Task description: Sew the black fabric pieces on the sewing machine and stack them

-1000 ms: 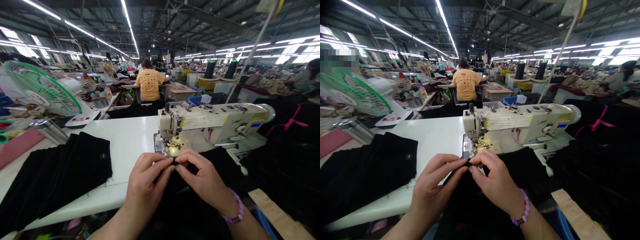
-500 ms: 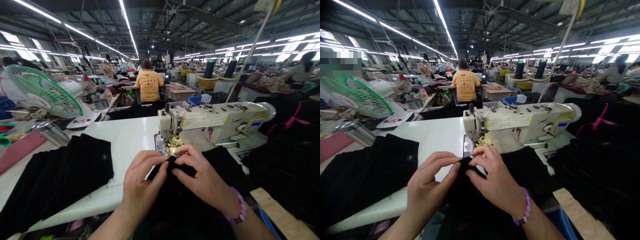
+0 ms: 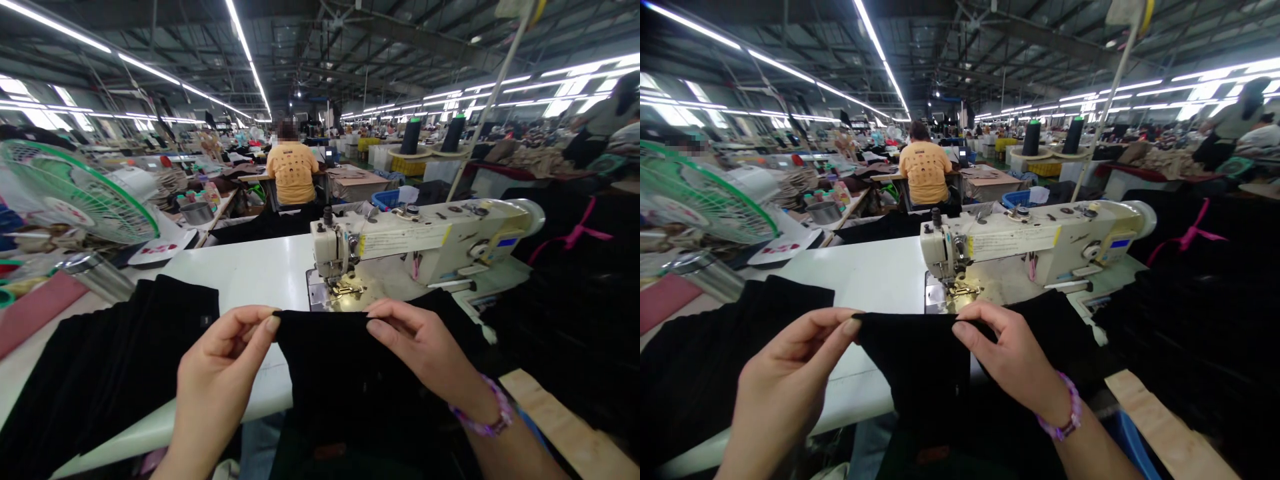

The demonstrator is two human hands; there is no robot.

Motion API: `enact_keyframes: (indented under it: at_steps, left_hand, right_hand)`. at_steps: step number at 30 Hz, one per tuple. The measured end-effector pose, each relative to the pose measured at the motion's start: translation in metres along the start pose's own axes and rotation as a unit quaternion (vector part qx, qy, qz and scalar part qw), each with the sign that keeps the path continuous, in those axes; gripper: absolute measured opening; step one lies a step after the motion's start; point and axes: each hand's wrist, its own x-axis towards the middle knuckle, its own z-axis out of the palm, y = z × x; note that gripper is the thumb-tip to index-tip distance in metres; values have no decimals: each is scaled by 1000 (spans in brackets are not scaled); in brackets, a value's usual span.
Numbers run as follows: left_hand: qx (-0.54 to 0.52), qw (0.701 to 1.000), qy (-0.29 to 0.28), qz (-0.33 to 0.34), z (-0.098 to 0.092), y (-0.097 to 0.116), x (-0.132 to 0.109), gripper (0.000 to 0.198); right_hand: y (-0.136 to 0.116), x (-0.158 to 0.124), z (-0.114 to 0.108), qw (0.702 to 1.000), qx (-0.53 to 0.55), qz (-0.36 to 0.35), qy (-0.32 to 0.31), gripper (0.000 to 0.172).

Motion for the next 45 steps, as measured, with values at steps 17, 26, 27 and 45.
enact_keyframes:
  at_steps: [17, 26, 27, 45]
  left_hand:
    - [175, 977, 48, 112, -10, 9, -7, 43]
    - [190, 902, -283, 266, 35, 35, 16, 19]
    - [194, 905, -283, 253, 38, 36, 18, 17]
    - [273, 913, -293, 75, 75, -46, 75, 11]
  right_hand:
    - [2, 3, 20, 976, -70, -144, 149, 9]
    - [3, 6, 30, 925, -192, -307, 115, 13]
    - [4, 6, 31, 926, -192, -303, 118, 12]
    - [69, -27, 76, 973, 18, 211, -91, 26]
